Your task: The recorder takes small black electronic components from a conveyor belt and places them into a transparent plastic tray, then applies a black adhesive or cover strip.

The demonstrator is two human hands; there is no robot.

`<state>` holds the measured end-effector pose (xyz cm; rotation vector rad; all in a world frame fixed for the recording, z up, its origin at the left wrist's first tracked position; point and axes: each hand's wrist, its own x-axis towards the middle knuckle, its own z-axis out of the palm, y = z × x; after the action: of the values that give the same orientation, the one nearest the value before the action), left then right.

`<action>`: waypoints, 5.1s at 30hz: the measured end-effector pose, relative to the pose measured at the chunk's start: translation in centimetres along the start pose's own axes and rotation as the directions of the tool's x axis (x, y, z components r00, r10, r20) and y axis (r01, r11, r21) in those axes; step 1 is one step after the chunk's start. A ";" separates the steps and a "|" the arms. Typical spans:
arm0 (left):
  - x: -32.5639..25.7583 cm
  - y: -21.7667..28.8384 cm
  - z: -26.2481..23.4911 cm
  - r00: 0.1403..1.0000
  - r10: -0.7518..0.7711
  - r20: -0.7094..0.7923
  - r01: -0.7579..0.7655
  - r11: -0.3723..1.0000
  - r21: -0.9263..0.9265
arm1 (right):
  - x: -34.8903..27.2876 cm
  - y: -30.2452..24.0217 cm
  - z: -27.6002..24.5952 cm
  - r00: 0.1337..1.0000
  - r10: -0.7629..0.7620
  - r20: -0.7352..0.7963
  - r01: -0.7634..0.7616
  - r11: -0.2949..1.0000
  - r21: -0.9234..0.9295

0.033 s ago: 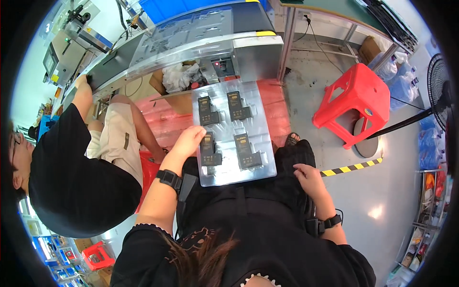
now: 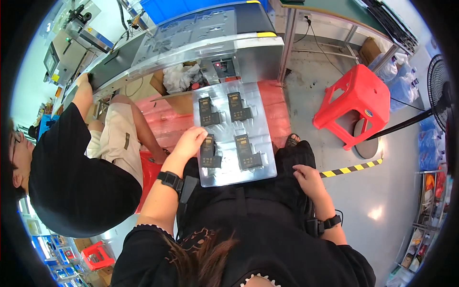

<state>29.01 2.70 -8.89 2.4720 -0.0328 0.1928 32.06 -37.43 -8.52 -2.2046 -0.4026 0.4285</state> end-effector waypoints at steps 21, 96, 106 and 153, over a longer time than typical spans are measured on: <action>-3.7 4.3 3.5 0.911 -0.108 -0.399 0.260 0.900 0.351 | 23.1 -17.3 -5.0 0.932 0.363 -0.005 -0.052 0.146 0.988; -9.7 6.4 1.1 0.157 -0.968 -0.195 0.869 0.229 -0.438 | 35.3 22.4 1.8 0.914 -0.100 0.392 -0.389 0.049 0.920; -11.1 5.1 2.8 0.221 -0.947 -0.233 0.663 0.322 -0.676 | 16.0 4.7 -9.8 0.984 -0.087 0.154 -0.123 0.291 0.949; -6.1 3.8 5.0 0.663 -0.738 -0.121 0.537 0.583 -0.610 | 17.9 -4.8 8.6 0.976 -0.062 0.210 -0.105 0.711 0.696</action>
<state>23.33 -3.57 -11.38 1.6973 0.8792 0.2711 43.56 -21.10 -12.80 -1.4077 -0.2623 0.7107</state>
